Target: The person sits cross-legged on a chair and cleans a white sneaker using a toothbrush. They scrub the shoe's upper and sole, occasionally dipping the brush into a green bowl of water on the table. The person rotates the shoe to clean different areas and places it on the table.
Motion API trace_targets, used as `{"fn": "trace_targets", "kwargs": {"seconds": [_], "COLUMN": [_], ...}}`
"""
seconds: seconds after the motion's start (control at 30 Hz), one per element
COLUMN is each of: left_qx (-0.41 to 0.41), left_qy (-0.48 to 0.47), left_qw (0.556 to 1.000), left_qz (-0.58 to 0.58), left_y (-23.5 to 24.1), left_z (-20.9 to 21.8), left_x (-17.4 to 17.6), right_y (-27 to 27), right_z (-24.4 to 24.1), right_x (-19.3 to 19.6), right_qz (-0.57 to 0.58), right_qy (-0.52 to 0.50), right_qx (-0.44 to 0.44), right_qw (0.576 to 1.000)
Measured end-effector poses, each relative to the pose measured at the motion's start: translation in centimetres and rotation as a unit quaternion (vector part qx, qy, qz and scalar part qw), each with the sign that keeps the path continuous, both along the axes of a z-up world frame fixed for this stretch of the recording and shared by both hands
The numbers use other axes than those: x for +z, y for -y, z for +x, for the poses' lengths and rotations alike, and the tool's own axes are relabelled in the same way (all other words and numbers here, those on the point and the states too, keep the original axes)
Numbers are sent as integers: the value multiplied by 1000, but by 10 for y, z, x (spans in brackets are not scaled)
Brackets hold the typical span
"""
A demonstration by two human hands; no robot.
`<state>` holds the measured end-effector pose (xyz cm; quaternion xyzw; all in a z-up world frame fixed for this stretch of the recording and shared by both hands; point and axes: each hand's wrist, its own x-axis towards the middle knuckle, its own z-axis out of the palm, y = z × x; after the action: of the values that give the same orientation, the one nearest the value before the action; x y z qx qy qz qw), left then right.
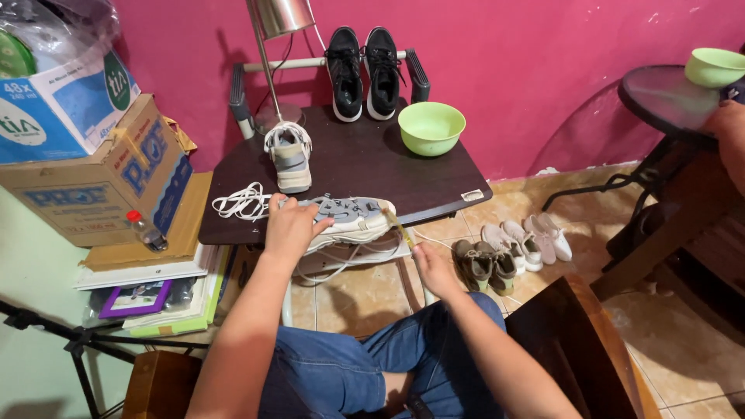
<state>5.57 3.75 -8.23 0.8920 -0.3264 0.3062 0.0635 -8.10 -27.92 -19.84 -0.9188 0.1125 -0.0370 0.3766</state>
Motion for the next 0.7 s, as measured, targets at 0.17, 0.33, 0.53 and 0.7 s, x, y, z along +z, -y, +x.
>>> {"fn": "trace_targets", "kwargs": {"seconds": [0.17,0.33,0.53,0.7], "left_qx": [-2,14,17,21], "left_qy": [-31,-71,-117,-134], "left_qw": [1000,997,993,991], "left_qz": [-2,3,-21,-20], "left_y": [-1,3,6,8], "left_z": [6,13,22,37], "left_x": [3,7,11,9], "right_y": [-42,-60,-63,-71], "right_z": [-16,-22,-20,-21], "right_x": [5,12,10,15], "right_qz": [74,38,26,117], "right_qy": [93,72,57,95], "right_qx": [-19,-17,-21,-73], "right_qw": [993,996,998,986]}}
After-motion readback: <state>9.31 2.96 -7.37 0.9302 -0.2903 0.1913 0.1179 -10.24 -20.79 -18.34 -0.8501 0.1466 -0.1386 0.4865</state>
